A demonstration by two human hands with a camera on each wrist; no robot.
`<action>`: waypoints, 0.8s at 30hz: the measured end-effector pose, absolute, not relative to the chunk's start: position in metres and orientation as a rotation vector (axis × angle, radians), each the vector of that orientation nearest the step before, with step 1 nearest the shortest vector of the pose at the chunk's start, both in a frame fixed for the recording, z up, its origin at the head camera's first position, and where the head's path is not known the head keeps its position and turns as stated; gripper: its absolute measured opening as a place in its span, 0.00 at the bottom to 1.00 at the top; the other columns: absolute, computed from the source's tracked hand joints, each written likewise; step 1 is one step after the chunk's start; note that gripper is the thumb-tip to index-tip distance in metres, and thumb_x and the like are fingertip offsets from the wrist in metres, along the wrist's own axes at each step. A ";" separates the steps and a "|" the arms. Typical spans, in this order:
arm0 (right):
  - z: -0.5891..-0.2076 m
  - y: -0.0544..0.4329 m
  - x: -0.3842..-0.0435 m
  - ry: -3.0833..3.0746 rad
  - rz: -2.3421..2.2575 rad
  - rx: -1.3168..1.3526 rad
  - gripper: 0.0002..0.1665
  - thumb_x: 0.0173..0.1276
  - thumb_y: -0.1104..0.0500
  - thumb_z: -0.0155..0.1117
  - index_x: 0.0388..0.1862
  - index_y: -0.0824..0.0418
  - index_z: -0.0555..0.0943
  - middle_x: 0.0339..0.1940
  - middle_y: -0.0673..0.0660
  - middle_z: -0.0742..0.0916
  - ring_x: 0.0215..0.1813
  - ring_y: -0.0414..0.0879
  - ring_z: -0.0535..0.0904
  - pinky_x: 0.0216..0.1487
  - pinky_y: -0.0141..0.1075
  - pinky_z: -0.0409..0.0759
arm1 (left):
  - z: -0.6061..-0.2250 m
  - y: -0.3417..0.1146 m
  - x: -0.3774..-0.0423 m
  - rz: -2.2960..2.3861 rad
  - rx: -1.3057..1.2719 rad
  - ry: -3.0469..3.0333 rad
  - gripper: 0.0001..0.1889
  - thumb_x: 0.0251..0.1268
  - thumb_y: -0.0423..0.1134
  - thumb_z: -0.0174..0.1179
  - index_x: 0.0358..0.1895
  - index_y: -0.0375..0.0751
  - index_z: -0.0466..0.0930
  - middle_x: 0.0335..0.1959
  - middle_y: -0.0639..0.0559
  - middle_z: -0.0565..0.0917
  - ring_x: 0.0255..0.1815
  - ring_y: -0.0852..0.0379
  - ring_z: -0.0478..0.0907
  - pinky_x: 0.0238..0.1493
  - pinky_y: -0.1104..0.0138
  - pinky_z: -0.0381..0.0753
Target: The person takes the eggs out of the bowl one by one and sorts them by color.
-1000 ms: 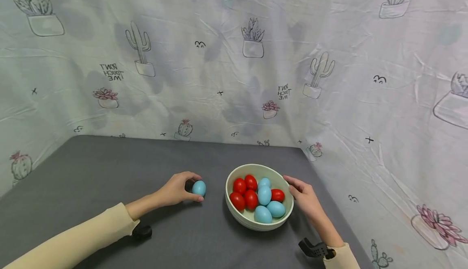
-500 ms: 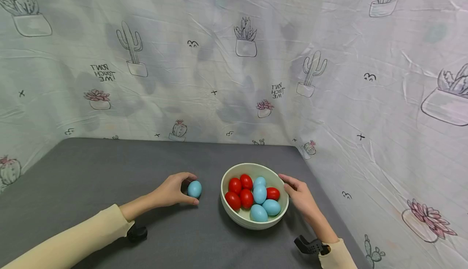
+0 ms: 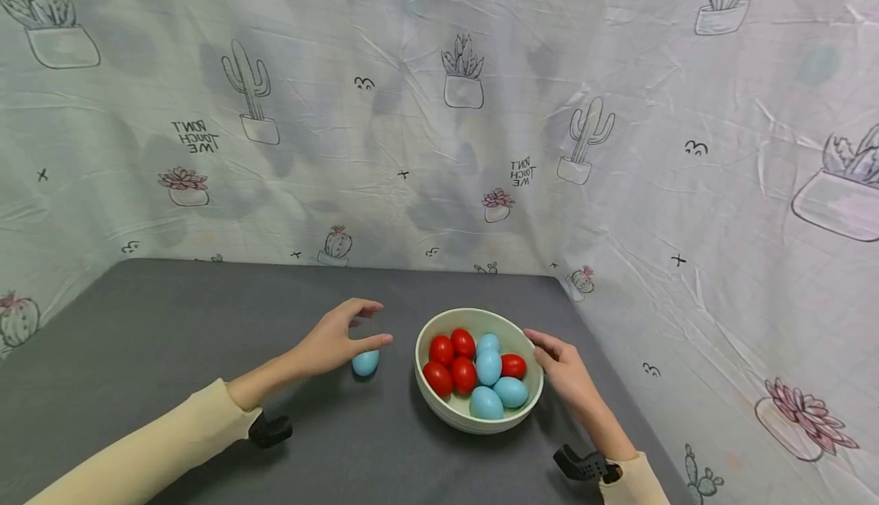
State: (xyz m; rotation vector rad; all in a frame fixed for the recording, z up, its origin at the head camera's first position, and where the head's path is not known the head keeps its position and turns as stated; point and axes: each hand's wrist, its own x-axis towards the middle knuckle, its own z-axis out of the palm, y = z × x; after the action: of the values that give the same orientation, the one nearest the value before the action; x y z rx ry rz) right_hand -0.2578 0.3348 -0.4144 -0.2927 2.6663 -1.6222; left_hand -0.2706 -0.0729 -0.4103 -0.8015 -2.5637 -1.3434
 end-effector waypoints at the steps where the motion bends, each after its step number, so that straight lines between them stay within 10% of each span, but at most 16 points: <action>1: -0.414 0.335 -0.257 2.666 -1.618 -0.291 0.24 0.80 0.62 0.49 0.71 0.68 0.69 0.66 0.67 0.75 0.66 0.58 0.71 0.57 0.35 0.77 | -0.405 -0.066 -0.268 -1.391 -0.830 -2.540 0.31 0.63 0.56 0.66 0.64 0.43 0.73 0.61 0.48 0.75 0.60 0.49 0.73 0.58 0.54 0.76; 17: -0.411 0.332 -0.258 2.659 -1.623 -0.325 0.24 0.80 0.61 0.49 0.71 0.68 0.69 0.66 0.67 0.75 0.66 0.58 0.71 0.58 0.40 0.77 | -0.385 0.021 -0.274 -1.937 -1.313 -2.544 0.22 0.69 0.40 0.63 0.63 0.39 0.77 0.60 0.46 0.79 0.55 0.61 0.78 0.55 0.68 0.77; 24: -0.412 0.333 -0.255 2.642 -1.646 -0.297 0.24 0.80 0.62 0.49 0.71 0.68 0.69 0.66 0.66 0.75 0.67 0.58 0.70 0.58 0.38 0.77 | -0.391 0.042 -0.282 -2.039 -1.330 -2.497 0.24 0.66 0.34 0.66 0.64 0.32 0.74 0.62 0.39 0.76 0.58 0.48 0.78 0.54 0.69 0.78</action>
State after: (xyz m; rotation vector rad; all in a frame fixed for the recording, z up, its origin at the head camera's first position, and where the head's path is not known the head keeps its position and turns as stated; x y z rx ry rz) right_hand -0.2550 0.3330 -0.4119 -0.2972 2.6421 -1.6458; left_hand -0.2822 0.0417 -0.3910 -1.3302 -2.4968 -2.0389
